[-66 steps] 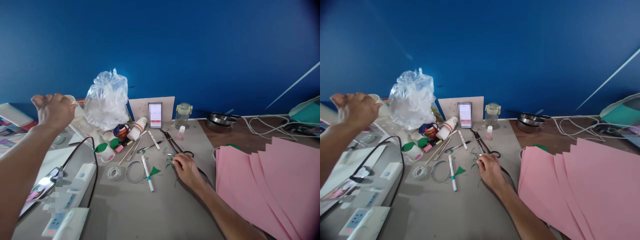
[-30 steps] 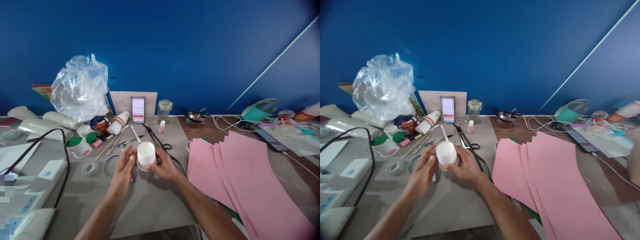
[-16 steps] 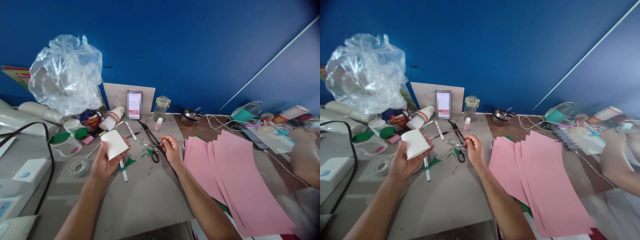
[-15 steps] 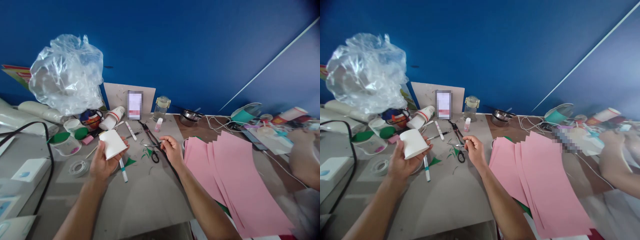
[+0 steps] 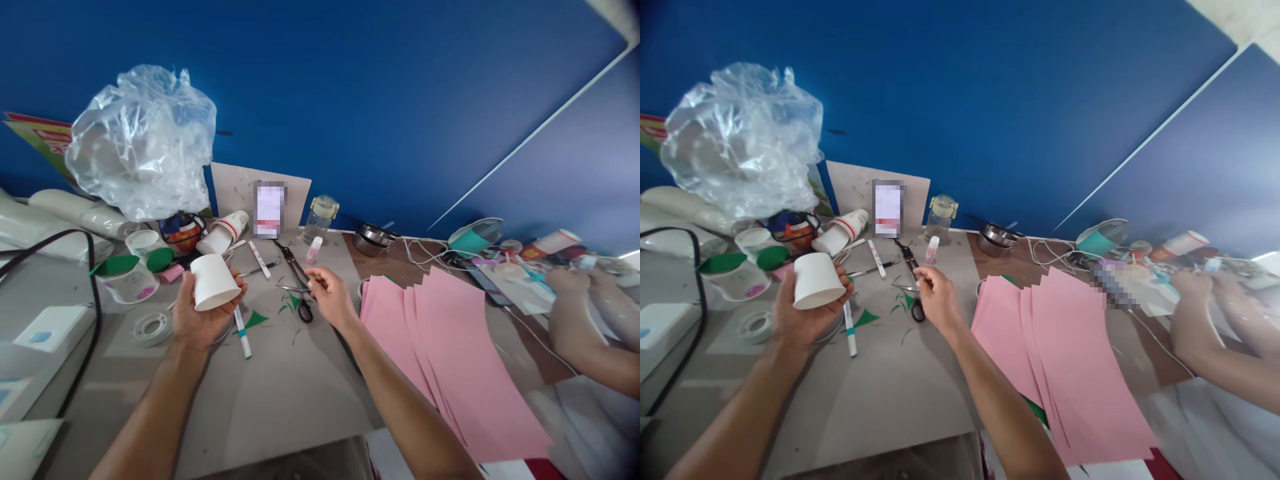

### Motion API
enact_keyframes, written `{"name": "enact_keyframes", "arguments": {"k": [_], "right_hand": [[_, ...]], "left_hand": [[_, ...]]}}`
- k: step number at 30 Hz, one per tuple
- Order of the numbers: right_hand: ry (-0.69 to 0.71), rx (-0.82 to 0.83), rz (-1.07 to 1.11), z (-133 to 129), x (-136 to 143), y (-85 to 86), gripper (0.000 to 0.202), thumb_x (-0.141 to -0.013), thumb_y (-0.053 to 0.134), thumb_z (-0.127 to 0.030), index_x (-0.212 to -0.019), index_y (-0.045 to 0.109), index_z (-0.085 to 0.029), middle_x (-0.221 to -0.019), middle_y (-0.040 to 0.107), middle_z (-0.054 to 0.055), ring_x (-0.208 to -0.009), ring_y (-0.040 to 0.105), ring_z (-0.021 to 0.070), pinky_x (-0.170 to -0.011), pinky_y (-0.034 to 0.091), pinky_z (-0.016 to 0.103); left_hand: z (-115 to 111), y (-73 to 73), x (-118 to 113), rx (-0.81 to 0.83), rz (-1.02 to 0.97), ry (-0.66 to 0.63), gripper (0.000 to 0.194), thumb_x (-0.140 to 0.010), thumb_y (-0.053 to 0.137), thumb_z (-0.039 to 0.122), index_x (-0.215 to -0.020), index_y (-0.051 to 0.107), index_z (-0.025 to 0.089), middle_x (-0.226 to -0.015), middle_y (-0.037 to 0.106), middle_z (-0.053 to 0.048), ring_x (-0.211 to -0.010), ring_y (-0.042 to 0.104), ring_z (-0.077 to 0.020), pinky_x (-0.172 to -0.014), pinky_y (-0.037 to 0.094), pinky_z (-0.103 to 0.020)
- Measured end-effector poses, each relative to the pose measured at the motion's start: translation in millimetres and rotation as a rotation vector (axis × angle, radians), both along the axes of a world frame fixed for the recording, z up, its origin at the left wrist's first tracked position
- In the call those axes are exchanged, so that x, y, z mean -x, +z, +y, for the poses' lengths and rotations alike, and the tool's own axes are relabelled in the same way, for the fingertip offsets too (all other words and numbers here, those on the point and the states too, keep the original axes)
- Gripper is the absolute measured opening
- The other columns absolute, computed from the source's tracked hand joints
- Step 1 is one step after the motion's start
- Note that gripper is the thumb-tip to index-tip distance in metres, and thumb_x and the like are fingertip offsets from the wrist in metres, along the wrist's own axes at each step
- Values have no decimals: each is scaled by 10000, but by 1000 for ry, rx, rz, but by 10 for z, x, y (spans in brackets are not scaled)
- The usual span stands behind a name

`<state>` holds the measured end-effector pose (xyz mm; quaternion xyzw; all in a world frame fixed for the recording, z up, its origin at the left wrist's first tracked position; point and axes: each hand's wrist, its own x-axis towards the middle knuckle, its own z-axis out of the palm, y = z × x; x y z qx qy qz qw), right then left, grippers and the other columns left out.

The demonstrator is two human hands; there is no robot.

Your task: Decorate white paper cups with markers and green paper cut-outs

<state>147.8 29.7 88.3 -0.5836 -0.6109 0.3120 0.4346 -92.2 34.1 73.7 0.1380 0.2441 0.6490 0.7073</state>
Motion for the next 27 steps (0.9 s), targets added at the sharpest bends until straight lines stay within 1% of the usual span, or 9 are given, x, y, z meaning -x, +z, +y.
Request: {"name": "enact_keyframes", "arguments": {"k": [3,8,11,14,16,18,20,22,27], "right_hand": [[-45,16,-75,116,17,-88,233,-822,521,-327,-818,691,-167,-707,665,29,-654,585,159,-650,454,265],[-120,-33,-141,189,14,-175,231,-835,498,-274,-897,697,-175,-829,711,58,-745,630,184,-729,474,288],[-99,-14,-183,197,6,-195,257,-862,488,-317,-830,702,-179,-774,707,46,-724,623,185,-728,473,289],[-55,-29,-211,245,58,-199,240,-867,487,-260,-948,698,-181,-865,722,55,-766,634,181,-743,476,284],[-22,-15,-266,319,144,-189,240,-880,477,-231,-965,697,-185,-878,724,58,-786,643,183,-752,471,284],[9,5,-311,427,268,-170,223,-893,508,-283,-907,705,-179,-825,719,61,-776,646,194,-747,464,288],[38,24,-349,561,413,-147,244,-903,528,-338,-954,698,-170,-820,716,67,-784,652,201,-738,463,288],[65,65,-492,693,559,-130,288,-907,539,-355,-1071,666,-156,-902,720,91,-860,656,209,-784,463,294],[136,46,-544,794,812,-121,255,-915,519,-286,-1069,676,-157,-1035,720,131,-982,652,237,-869,454,318]], "left_hand": [[-1,-5,15,17,-19,-2,527,-890,459,542,-1147,627,114,-924,711,-139,-812,686,-242,-723,608,-403],[5,-54,15,16,-3,-36,541,-916,407,547,-1138,643,113,-935,726,-138,-801,694,-256,-724,602,-393],[12,-83,-13,46,-3,-58,555,-926,376,549,-1118,659,111,-917,735,-151,-790,700,-270,-713,603,-396],[17,-88,-31,49,-6,-87,560,-927,375,552,-1111,659,105,-905,740,-157,-784,707,-271,-712,603,-399],[18,-80,-27,34,-4,-71,550,-926,389,551,-1097,658,104,-905,743,-146,-781,710,-265,-716,602,-387],[17,-69,-16,31,-6,-43,545,-923,393,557,-1083,659,109,-897,744,-138,-771,709,-259,-709,602,-379],[17,-58,-6,40,-16,-19,537,-923,390,557,-1076,657,116,-884,741,-136,-762,706,-252,-700,602,-383],[19,-47,5,47,-23,-2,522,-925,394,545,-1090,647,120,-892,736,-136,-771,705,-245,-706,601,-391],[21,-22,83,-6,-48,47,499,-891,460,564,-1075,649,141,-933,724,-115,-797,693,-226,-727,597,-370]]}}
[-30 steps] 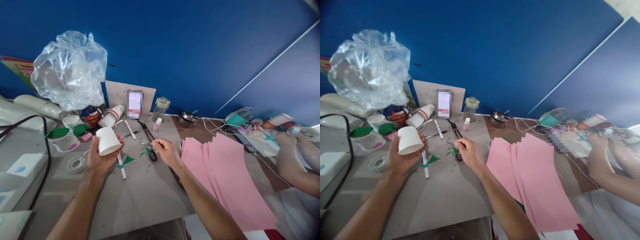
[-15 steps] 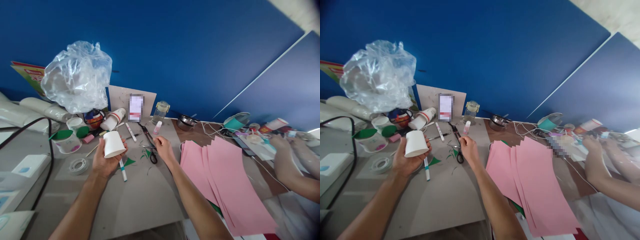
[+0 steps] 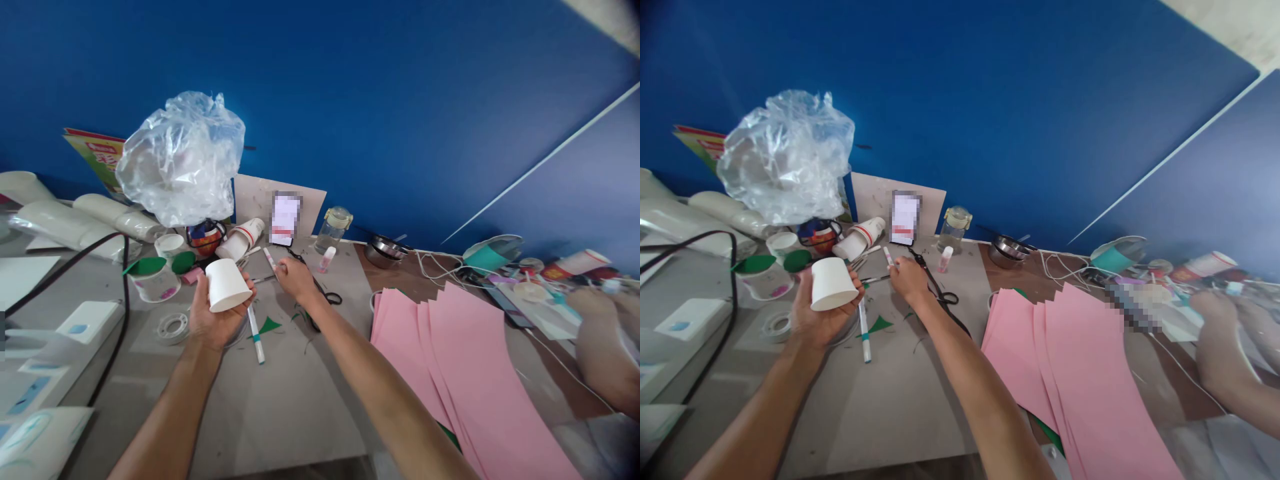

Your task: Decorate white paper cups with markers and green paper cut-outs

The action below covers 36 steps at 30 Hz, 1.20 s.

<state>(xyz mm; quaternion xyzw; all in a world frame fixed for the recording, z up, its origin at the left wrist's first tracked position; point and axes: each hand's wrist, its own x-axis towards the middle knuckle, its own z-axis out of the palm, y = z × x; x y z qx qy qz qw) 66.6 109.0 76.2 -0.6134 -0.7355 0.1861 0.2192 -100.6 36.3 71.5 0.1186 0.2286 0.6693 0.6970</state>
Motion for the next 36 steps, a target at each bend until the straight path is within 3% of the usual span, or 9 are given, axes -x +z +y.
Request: {"name": "enact_keyframes", "arguments": {"k": [3,7,10,12,17,21,26,30,36], "right_hand": [[92,-3,10,-174,67,-10,276,-926,456,-199,-1092,676,-199,-1082,730,83,-1018,658,208,-897,452,292],[349,0,-31,-541,149,-33,291,-907,467,-190,-1122,663,-208,-1155,710,77,-1082,643,207,-921,455,290],[322,72,-131,-795,248,-50,293,-911,490,-323,-1142,631,-209,-1068,732,102,-988,680,248,-816,492,329],[326,137,-188,-919,311,-65,422,-848,576,-416,-1187,584,-166,-961,746,146,-867,703,301,-708,500,358],[277,109,-137,-1004,292,-90,418,-769,600,-195,-1179,563,-119,-841,730,183,-699,687,297,-622,474,362],[80,126,181,-911,76,-63,435,-787,523,-163,-1221,534,-145,-742,671,56,-694,632,216,-662,481,321],[91,285,883,-899,-141,-78,379,-796,518,-244,-1168,564,-187,-617,512,-50,-535,490,123,-511,412,228],[82,416,1040,-944,-166,-149,315,-760,607,-310,-1056,639,-205,-597,522,-49,-508,444,108,-477,380,219],[84,549,1205,-970,-185,-218,294,-716,715,-463,-766,622,-189,-581,544,-37,-483,453,97,-473,359,224]], "left_hand": [[0,-1,74,-45,-49,29,499,-875,491,583,-1076,654,156,-936,727,-73,-811,676,-210,-776,587,-342],[12,-24,118,-80,-67,56,523,-908,410,584,-1074,653,151,-925,723,-85,-791,673,-210,-751,593,-351],[24,-39,104,-74,-74,58,536,-905,408,585,-1053,654,133,-924,717,-106,-785,677,-215,-732,595,-357],[27,-43,88,-59,-79,58,524,-885,454,585,-1047,653,127,-916,716,-109,-785,681,-217,-734,593,-358],[3,-20,48,-13,-61,40,461,-846,557,545,-1054,650,145,-881,721,-103,-779,694,-221,-734,593,-370],[-35,1,6,29,-30,-27,498,-884,488,544,-1098,640,121,-891,731,-123,-778,704,-231,-726,597,-379],[-72,-70,-86,25,29,-137,510,-867,522,530,-1135,634,110,-1019,727,-157,-924,702,-272,-825,575,-417],[-117,-132,-185,44,61,-256,512,-852,544,518,-1150,639,112,-1127,704,-176,-1075,657,-312,-896,545,-443],[-162,-132,-277,76,130,-355,502,-779,634,496,-1109,662,119,-1023,732,-161,-1083,651,-355,-919,535,-464]]}}
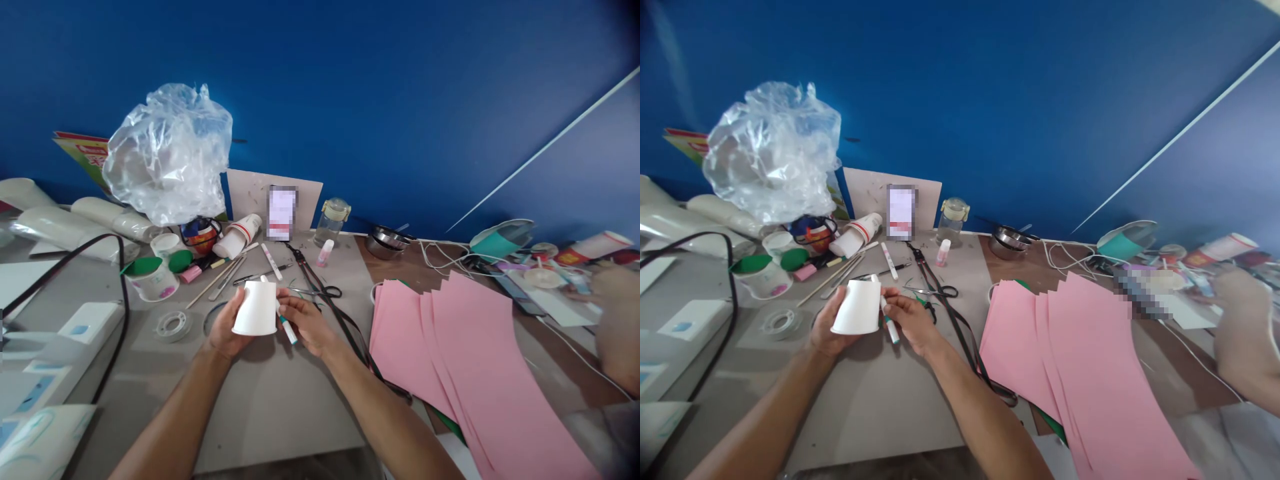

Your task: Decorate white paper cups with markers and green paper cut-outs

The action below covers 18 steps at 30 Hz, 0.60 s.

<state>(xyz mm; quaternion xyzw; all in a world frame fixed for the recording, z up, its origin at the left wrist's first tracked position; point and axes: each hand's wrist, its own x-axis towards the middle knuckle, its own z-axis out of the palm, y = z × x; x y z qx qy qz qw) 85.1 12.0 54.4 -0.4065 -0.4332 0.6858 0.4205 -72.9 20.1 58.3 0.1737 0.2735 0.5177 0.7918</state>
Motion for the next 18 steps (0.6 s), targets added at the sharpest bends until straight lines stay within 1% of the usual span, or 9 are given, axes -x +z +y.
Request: {"name": "enact_keyframes", "arguments": {"k": [2,4,7,9,11,14,18], "right_hand": [[68,73,72,-15,-6,0,347,-691,746,-495,-704,583,-189,-532,508,-52,-446,418,85,-446,321,215],[122,160,146,-33,-2,4,390,-671,769,-507,-660,554,-183,-520,515,-50,-430,411,75,-432,310,207],[145,277,230,-57,16,2,393,-670,782,-498,-701,579,-163,-593,604,-17,-470,514,88,-474,408,216],[154,334,273,-67,29,-11,380,-650,812,-451,-750,594,-156,-633,640,-8,-504,567,103,-513,463,235],[158,358,295,-76,48,-35,378,-635,828,-420,-742,589,-148,-618,643,-7,-483,565,102,-493,457,233],[152,371,254,-92,99,-85,392,-683,781,-469,-685,569,-140,-561,621,-5,-414,521,91,-426,401,221],[143,328,208,-124,184,-129,405,-734,716,-520,-683,557,-151,-564,621,-9,-406,522,98,-418,419,236]], "left_hand": [[15,-2,13,-25,-1,15,508,-778,624,523,-1073,671,112,-1008,732,-165,-1069,656,-356,-907,542,-460],[33,-14,42,-62,-7,24,533,-784,602,558,-1053,675,104,-1007,728,-171,-1052,662,-357,-882,552,-455],[48,-40,82,-89,11,-34,577,-766,612,578,-1067,667,89,-996,723,-184,-1000,677,-361,-792,579,-441],[48,-45,86,-90,20,-92,593,-749,635,573,-1084,659,84,-985,719,-187,-967,684,-357,-733,587,-422],[43,-30,71,-97,7,-99,580,-745,647,560,-1085,655,90,-974,715,-170,-950,684,-338,-734,586,-406],[22,17,32,-124,-41,-31,538,-748,660,531,-1074,653,104,-942,704,-132,-886,680,-284,-776,575,-392],[-26,83,-4,-124,-103,31,559,-705,693,540,-1061,657,109,-899,679,-109,-770,653,-230,-716,567,-358]]}}
